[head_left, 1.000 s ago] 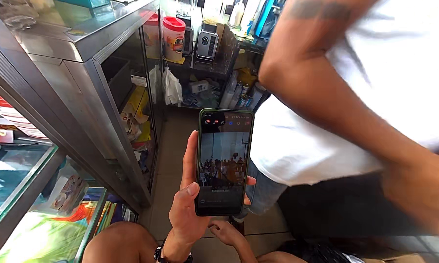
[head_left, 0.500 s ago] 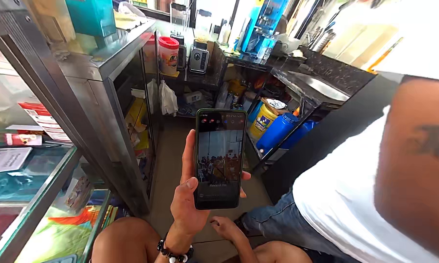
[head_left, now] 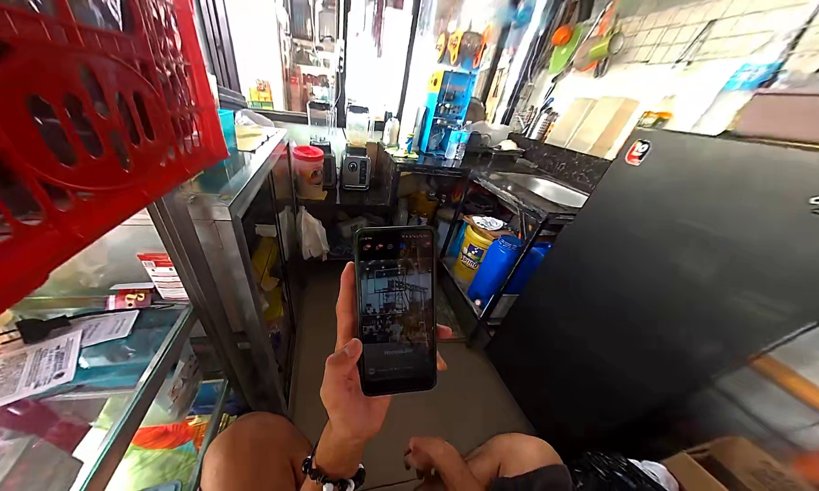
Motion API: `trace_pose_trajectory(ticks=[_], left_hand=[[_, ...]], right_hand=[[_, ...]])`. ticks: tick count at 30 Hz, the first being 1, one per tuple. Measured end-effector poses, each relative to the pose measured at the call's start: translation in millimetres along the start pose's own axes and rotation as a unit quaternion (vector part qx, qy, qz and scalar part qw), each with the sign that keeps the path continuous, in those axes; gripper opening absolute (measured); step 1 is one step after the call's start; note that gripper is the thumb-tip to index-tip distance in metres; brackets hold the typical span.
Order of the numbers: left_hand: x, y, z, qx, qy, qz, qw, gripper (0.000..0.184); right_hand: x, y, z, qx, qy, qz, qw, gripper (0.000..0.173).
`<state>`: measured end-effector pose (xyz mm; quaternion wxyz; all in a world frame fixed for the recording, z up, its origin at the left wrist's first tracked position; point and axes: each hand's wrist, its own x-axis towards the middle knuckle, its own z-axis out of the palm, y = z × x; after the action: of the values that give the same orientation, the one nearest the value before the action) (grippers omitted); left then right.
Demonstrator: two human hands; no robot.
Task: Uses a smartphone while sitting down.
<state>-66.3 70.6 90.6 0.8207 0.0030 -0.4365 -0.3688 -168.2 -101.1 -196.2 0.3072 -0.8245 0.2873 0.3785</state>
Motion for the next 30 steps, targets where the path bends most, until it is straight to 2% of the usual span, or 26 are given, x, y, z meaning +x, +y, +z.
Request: trace_pose_trajectory(ticks=[3,8,16,21,27,30], left_hand=[[0,0,13,0.002,-0.01,0.002,1.0,0.074],[-3,-3,31,0.006,-0.02,-0.007,1.0,0.073],[5,-15,47,0.031,-0.033,-0.018,0.999,0.074],[11,-19,49,0.048,-0.031,-0.007,0.998,0.075],[9,-18,34,0.081,-0.018,0.006,0.997,0.074],[10,-21,22,0.085,-0.016,0.011,0.996,0.073]], right_hand=[[-24,-9,3,-0.041,-0.025,0.014,0.999,0.041],[-46,-19,-5,0.043,0.012,-0.03,0.999,0.038],[-58,-30,-6,0.035,0.075,-0.094,0.992,0.041],[-85,-48,-19,0.022,0.139,-0.119,0.983,0.038],[-100,-78,-28,0.031,0.096,-0.173,0.98,0.041],[-81,-80,-26,0.03,0.077,-0.195,0.977,0.043]])
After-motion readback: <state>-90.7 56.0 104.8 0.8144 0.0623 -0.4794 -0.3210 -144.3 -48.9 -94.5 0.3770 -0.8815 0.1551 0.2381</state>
